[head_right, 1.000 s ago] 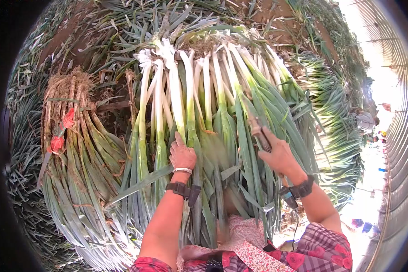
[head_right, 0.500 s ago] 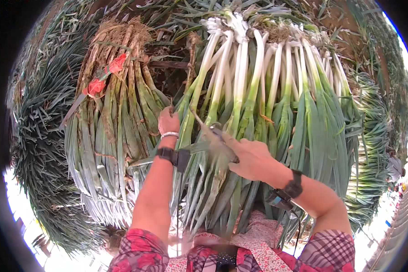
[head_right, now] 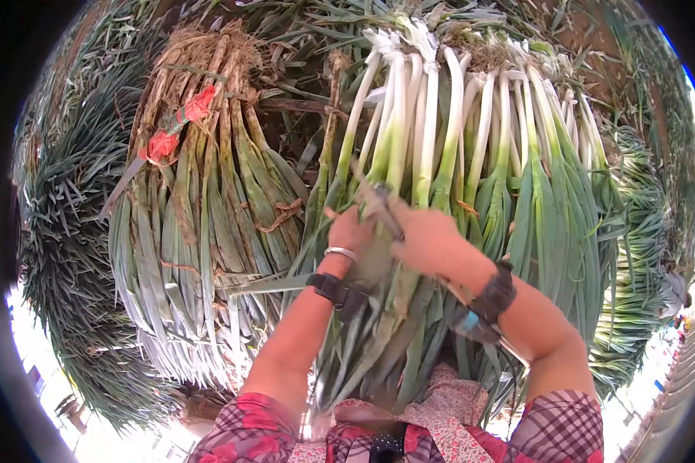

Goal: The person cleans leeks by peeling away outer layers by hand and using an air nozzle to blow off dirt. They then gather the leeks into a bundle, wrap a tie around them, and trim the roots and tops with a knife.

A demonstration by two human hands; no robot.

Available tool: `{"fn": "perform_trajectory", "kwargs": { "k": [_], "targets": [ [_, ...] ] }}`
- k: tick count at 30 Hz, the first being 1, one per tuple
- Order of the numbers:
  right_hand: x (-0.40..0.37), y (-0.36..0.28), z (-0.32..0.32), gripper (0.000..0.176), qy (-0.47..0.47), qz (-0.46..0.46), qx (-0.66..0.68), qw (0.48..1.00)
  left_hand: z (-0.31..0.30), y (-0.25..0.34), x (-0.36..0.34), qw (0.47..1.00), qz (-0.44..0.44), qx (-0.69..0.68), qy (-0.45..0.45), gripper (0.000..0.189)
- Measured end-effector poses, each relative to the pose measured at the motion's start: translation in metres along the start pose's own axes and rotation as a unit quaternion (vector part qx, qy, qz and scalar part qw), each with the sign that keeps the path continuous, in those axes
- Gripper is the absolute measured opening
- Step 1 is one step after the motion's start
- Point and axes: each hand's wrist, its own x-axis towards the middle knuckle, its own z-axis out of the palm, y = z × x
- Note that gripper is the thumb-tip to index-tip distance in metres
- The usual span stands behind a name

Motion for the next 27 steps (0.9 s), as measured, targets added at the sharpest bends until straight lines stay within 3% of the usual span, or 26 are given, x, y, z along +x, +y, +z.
{"fn": "perform_trajectory", "kwargs": {
  "k": [2,4,5,6,8,9,10,11,12,14,15,17,18,20,21,23,24,27],
  "targets": [
    [0.013,0.004,-0.005,0.073,0.014,0.036,-0.013,0.999,0.002,0.006,0.0,0.999,-0.048,0.011,-0.012,0.037],
    [0.017,0.0,0.0,0.074,0.051,-0.008,-0.02,0.998,0.013,-0.025,0.014,0.996,-0.018,-0.024,0.078,0.032],
    [0.013,-0.01,0.002,0.072,-0.005,-0.023,-0.044,0.999,0.022,-0.064,0.029,0.976,0.138,0.152,0.077,0.031],
    [0.014,-0.013,0.007,0.072,-0.007,-0.023,-0.045,0.999,0.012,-0.07,0.027,0.976,0.136,0.151,0.077,0.031],
    [0.018,-0.014,0.016,0.07,-0.014,-0.064,-0.046,0.997,-0.008,-0.068,0.02,0.985,-0.118,0.01,0.125,0.037],
    [0.02,-0.015,0.018,0.07,-0.016,-0.064,-0.045,0.997,-0.012,-0.067,0.014,0.985,-0.119,0.011,0.123,0.037],
    [0.024,-0.015,0.019,0.069,-0.017,-0.067,-0.047,0.997,-0.015,-0.065,0.007,0.942,-0.18,-0.175,0.224,0.034],
    [0.027,-0.016,0.02,0.069,-0.017,-0.07,-0.048,0.996,-0.02,-0.063,0.004,0.851,-0.231,-0.353,0.313,0.03],
    [0.028,-0.017,0.022,0.069,-0.019,-0.07,-0.047,0.996,-0.031,-0.058,0.004,0.851,-0.232,-0.352,0.313,0.03],
    [0.027,-0.019,0.026,0.074,-0.033,-0.046,-0.043,0.997,-0.056,-0.052,0.019,0.888,-0.072,-0.141,0.431,0.022],
    [0.03,-0.014,0.029,0.074,-0.034,-0.045,-0.045,0.997,-0.061,-0.054,0.034,0.888,-0.073,-0.143,0.431,0.022],
    [0.037,-0.002,0.035,0.073,0.053,-0.06,-0.051,0.995,-0.072,-0.056,0.068,0.968,-0.022,0.075,0.24,0.033],
    [0.038,-0.002,0.035,0.073,0.054,-0.062,-0.051,0.995,-0.07,-0.066,0.089,0.967,-0.022,0.075,0.242,0.033],
    [0.032,-0.007,0.034,0.074,0.04,-0.046,-0.045,0.997,-0.053,-0.098,0.118,0.988,-0.127,0.083,-0.005,0.042],
    [0.029,-0.01,0.033,0.074,0.038,-0.046,-0.043,0.997,-0.053,-0.098,0.119,0.988,-0.128,0.085,-0.007,0.042],
    [0.024,-0.018,0.03,0.072,-0.051,-0.043,-0.045,0.997,-0.054,-0.097,0.118,0.988,-0.1,0.063,-0.104,0.05],
    [0.026,-0.018,0.027,0.072,-0.05,-0.044,-0.043,0.997,-0.054,-0.1,0.115,0.988,-0.099,0.065,-0.103,0.05],
    [0.029,-0.016,0.015,0.071,0.01,0.008,-0.019,1.0,-0.06,-0.092,0.093,0.996,-0.089,-0.008,0.02,0.05]
  ]
}}
